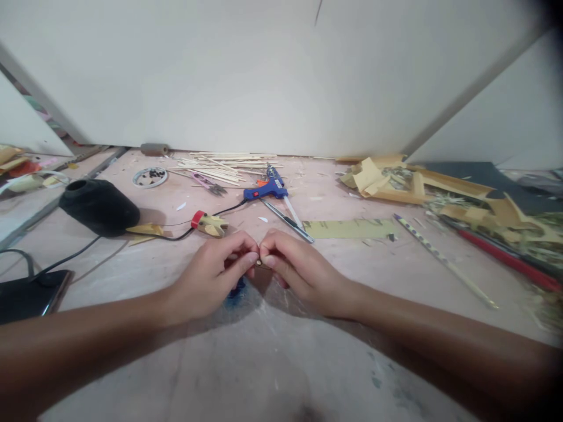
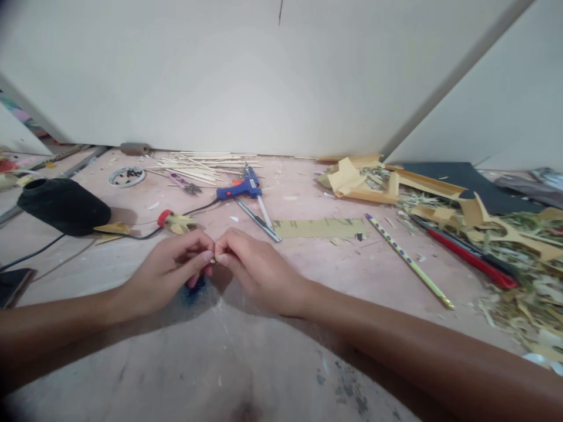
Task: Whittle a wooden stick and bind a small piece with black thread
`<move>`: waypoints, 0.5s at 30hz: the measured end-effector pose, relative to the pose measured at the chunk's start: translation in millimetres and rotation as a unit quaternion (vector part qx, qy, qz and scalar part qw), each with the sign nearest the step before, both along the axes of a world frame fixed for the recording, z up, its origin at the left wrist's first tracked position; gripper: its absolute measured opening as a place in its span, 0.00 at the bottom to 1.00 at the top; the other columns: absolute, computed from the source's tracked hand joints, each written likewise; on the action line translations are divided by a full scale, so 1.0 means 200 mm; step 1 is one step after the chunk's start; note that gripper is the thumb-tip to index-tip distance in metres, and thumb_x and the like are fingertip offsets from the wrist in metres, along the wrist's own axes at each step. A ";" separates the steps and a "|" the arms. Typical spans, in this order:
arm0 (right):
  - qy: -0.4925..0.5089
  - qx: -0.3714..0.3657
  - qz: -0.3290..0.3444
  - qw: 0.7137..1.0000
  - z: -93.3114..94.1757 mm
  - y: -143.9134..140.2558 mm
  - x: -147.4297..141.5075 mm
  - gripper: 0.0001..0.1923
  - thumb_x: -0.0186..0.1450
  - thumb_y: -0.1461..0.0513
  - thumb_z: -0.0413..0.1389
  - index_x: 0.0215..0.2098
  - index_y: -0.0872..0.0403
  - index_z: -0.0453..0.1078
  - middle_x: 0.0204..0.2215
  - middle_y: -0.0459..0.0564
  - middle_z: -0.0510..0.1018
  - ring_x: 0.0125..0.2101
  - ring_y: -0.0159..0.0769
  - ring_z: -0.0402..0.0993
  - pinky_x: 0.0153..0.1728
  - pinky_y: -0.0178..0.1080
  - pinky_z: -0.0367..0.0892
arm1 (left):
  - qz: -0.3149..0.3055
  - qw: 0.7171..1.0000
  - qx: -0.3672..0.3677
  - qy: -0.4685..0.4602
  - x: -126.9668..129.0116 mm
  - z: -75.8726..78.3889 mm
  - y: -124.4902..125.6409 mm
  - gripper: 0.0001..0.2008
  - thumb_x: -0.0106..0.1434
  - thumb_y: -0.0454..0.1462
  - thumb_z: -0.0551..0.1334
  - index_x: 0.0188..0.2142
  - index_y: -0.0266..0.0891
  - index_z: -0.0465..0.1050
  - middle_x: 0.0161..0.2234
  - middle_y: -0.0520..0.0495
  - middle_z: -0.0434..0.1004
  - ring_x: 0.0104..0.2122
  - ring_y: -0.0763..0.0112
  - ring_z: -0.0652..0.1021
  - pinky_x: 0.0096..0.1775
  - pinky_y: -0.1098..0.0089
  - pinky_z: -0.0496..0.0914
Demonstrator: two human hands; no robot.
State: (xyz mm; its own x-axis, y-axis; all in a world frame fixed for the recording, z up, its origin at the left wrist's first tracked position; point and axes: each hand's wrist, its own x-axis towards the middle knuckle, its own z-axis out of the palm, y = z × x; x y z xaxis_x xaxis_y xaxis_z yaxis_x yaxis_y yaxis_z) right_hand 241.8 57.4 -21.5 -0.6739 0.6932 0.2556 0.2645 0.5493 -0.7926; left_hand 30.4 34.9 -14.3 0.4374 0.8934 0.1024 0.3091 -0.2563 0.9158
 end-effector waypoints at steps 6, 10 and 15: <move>0.006 0.021 -0.019 1.000 -0.01 0.00 0.00 0.08 0.77 0.62 0.46 0.39 0.52 0.62 0.32 0.43 0.68 0.29 0.29 0.66 0.36 0.37 0.62 | 0.022 0.999 -0.022 -0.026 0.01 0.00 0.00 0.05 0.72 0.36 0.59 0.37 0.39 0.67 0.30 0.57 0.70 0.23 0.81 0.68 0.28 0.77 0.64; 0.006 0.027 -0.028 0.999 -0.01 0.00 0.00 0.07 0.76 0.63 0.46 0.39 0.52 0.62 0.31 0.43 0.68 0.29 0.30 0.66 0.35 0.37 0.62 | 0.020 1.000 -0.015 -0.014 0.00 0.00 0.00 0.07 0.73 0.37 0.58 0.36 0.39 0.67 0.29 0.57 0.68 0.23 0.81 0.67 0.27 0.77 0.62; 0.007 0.024 -0.031 0.999 0.00 0.00 -0.01 0.07 0.76 0.63 0.46 0.39 0.52 0.62 0.31 0.43 0.68 0.28 0.30 0.66 0.35 0.37 0.62 | -0.003 1.000 -0.002 -0.001 -0.01 0.00 0.00 0.11 0.74 0.38 0.55 0.34 0.39 0.67 0.27 0.57 0.66 0.24 0.80 0.67 0.27 0.76 0.61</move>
